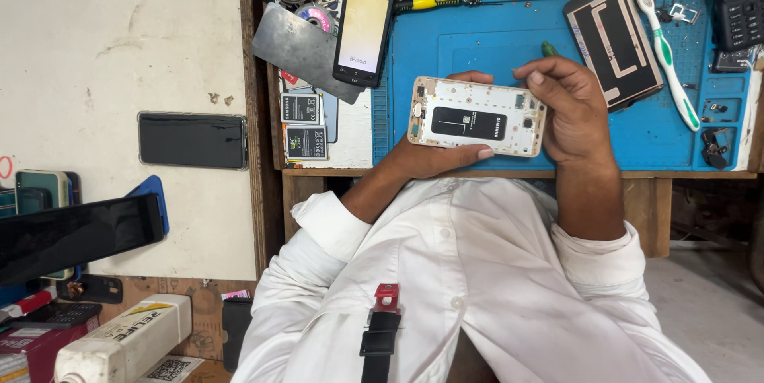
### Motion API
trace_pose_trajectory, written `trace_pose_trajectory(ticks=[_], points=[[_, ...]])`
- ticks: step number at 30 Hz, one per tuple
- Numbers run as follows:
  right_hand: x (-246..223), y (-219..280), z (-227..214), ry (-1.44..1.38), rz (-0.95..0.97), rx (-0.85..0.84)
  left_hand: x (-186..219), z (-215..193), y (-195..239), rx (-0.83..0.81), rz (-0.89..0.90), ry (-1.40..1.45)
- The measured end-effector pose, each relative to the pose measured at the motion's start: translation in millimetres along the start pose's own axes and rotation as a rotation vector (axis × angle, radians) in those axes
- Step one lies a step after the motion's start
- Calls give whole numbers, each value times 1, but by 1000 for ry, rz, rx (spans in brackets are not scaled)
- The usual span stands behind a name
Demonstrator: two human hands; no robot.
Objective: The person uses a metal pick to pry and adjust components inside a disassembled Samsung smartphone. They then use a screwdriver to tighten screws on the phone's back casing and a toothbrush to clean the interior surfaces.
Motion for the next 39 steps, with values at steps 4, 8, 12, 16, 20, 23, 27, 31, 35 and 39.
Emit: trace_pose_trajectory(ticks=[4, 8, 12, 16, 20, 23, 27, 31, 35, 39], points=[[-1, -2, -1, -36, -2, 19, 4, 5, 0, 25, 1, -36], [0, -2, -3, -80, 22, 19, 6, 6, -1, 65, 24, -31], [2, -2, -4, -66, 16, 20, 5, 5, 0, 60, 32, 5], [3, -2, -5, -40, 21, 25, 4, 5, 0, 79, 23, -33], [4, -3, -5, -27, 17, 21, 5, 4, -1, 80, 24, -51], [5, -3, -6, -17, 10, 3, 5, 4, -2, 78, 10, -45], [8, -3, -9, -10, 9, -9, 7, 4, -1, 81, 17, -45], [11, -4, -12, -16, 1, -13, 7, 4, 0, 75, 3, -21], [13, -4, -13, 12, -8, -25, 8, 3, -1, 74, 12, -45], [12, -3, -14, -1, -8, -33, 7, 3, 0, 85, 3, -51]])
Point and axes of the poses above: each hand's wrist, its own y-axis away from the middle knuckle, its own z-axis out of the palm, x = y × z, the point moved 2 cm from there along -y, towards the middle knuckle, and after that the axes turned 2 degrees about -z, right-handed, at the moved point
